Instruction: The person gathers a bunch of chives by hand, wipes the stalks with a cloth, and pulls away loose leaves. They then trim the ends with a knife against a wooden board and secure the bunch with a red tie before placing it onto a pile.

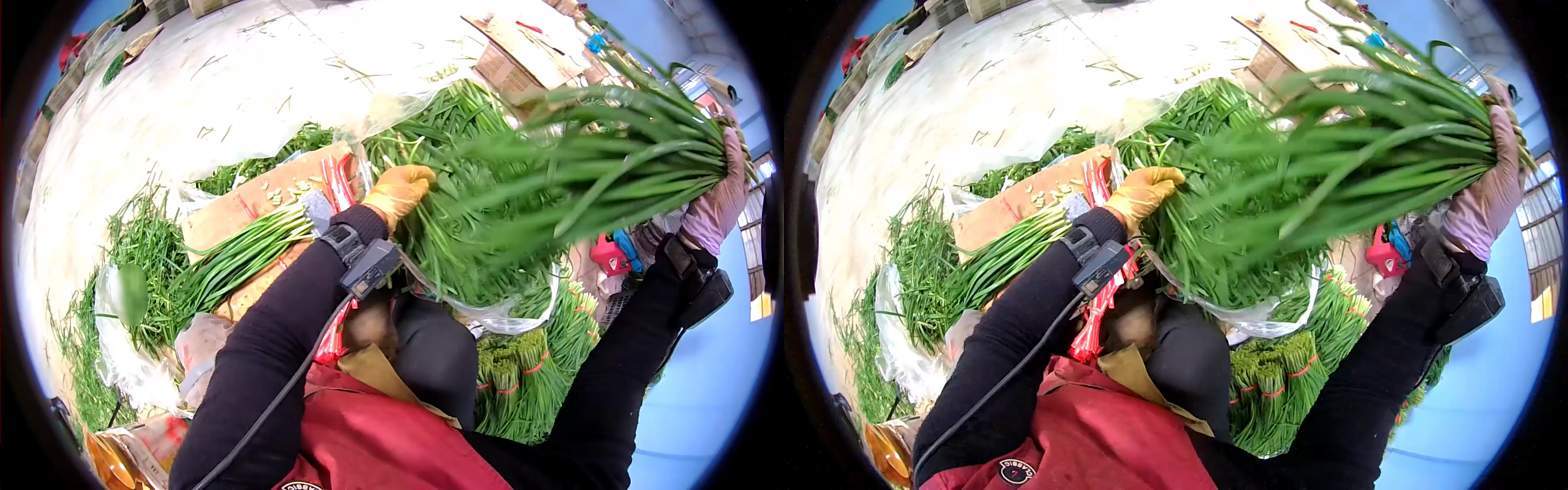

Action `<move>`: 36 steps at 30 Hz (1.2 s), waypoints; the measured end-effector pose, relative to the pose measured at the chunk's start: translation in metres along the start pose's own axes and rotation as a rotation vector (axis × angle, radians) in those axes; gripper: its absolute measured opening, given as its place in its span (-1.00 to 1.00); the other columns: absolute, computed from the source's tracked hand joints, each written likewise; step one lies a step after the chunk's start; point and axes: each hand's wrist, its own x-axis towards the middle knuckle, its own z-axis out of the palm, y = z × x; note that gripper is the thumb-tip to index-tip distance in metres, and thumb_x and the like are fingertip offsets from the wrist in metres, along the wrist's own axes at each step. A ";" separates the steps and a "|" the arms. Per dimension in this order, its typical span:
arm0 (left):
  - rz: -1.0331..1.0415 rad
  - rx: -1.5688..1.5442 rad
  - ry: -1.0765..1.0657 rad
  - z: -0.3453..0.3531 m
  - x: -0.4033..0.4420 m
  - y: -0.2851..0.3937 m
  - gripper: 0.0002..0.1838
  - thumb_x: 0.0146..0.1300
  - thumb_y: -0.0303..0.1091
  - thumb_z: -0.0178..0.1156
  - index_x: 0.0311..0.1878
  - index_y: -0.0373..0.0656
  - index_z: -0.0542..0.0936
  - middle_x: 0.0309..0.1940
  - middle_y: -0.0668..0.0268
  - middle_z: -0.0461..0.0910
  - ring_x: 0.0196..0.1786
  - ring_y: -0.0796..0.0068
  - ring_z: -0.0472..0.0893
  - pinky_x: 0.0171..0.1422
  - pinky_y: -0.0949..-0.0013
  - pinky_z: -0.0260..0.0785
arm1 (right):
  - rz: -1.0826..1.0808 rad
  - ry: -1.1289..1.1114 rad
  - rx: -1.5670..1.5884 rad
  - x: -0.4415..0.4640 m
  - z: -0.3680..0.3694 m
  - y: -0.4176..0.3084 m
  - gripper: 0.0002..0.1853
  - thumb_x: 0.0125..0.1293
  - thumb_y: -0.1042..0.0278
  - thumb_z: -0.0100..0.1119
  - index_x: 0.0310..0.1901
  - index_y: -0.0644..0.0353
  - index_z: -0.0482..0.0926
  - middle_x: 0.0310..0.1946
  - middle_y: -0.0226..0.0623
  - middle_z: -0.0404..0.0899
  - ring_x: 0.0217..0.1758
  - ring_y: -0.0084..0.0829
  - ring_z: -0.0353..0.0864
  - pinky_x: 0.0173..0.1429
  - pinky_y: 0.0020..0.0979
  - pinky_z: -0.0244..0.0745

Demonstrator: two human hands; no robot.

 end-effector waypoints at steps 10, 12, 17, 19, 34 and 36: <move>0.362 0.088 0.270 -0.098 -0.091 0.084 -0.48 0.35 -0.40 0.21 0.37 -0.13 0.40 -0.19 0.39 0.51 -0.33 0.73 0.40 -0.20 0.58 0.39 | -0.160 0.396 0.337 0.003 -0.012 -0.001 -0.74 0.35 0.54 0.13 0.04 0.38 0.58 -0.22 -0.12 0.67 -0.26 -0.28 0.72 -0.16 -0.32 0.74; 0.476 0.178 0.372 -0.130 -0.109 0.106 -0.44 0.33 -0.41 0.26 0.38 -0.17 0.39 -0.06 0.38 0.53 -0.34 0.72 0.43 -0.18 0.59 0.39 | -0.157 0.323 0.545 -0.006 -0.006 -0.013 -0.74 0.28 0.60 0.21 0.00 0.45 0.57 -0.28 -0.12 0.67 -0.31 -0.29 0.73 -0.23 -0.33 0.76; 0.259 0.259 0.438 -0.206 -0.180 0.233 -0.40 0.28 0.06 0.28 0.30 -0.01 0.47 -0.01 0.41 0.62 -0.11 0.59 0.58 -0.14 0.47 0.39 | -0.026 0.227 0.558 -0.091 0.070 -0.087 -0.74 0.45 0.31 -0.01 0.00 0.30 0.51 -0.17 -0.17 0.65 -0.25 -0.32 0.70 -0.08 -0.29 0.70; 0.302 0.476 0.271 -0.222 -0.221 0.278 -0.33 0.30 0.25 0.15 0.36 0.08 0.43 0.26 0.33 0.50 0.15 0.46 0.56 0.14 0.30 0.40 | 0.244 0.235 0.696 -0.140 0.102 -0.101 -0.72 0.40 0.24 0.06 0.01 0.23 0.53 -0.16 -0.27 0.64 -0.24 -0.38 0.68 -0.07 -0.29 0.66; -0.094 -0.578 -0.010 -0.142 -0.442 0.110 -0.37 0.28 0.07 0.26 0.30 -0.08 0.45 0.08 0.38 0.57 0.02 0.51 0.57 0.10 0.32 0.42 | 1.023 -0.821 1.134 -0.431 0.223 -0.089 -0.29 0.27 0.41 0.35 0.42 0.18 0.26 0.26 -0.25 0.41 0.20 -0.49 0.49 0.25 -0.49 0.44; -0.092 -0.623 -0.022 -0.142 -0.449 0.104 -0.38 0.28 0.06 0.27 0.29 -0.08 0.45 0.06 0.39 0.57 0.01 0.53 0.56 0.09 0.33 0.42 | 1.002 -0.743 1.166 -0.420 0.220 -0.083 -0.26 0.32 0.33 0.31 0.47 0.15 0.18 0.30 -0.25 0.36 0.29 -0.45 0.41 0.34 -0.45 0.35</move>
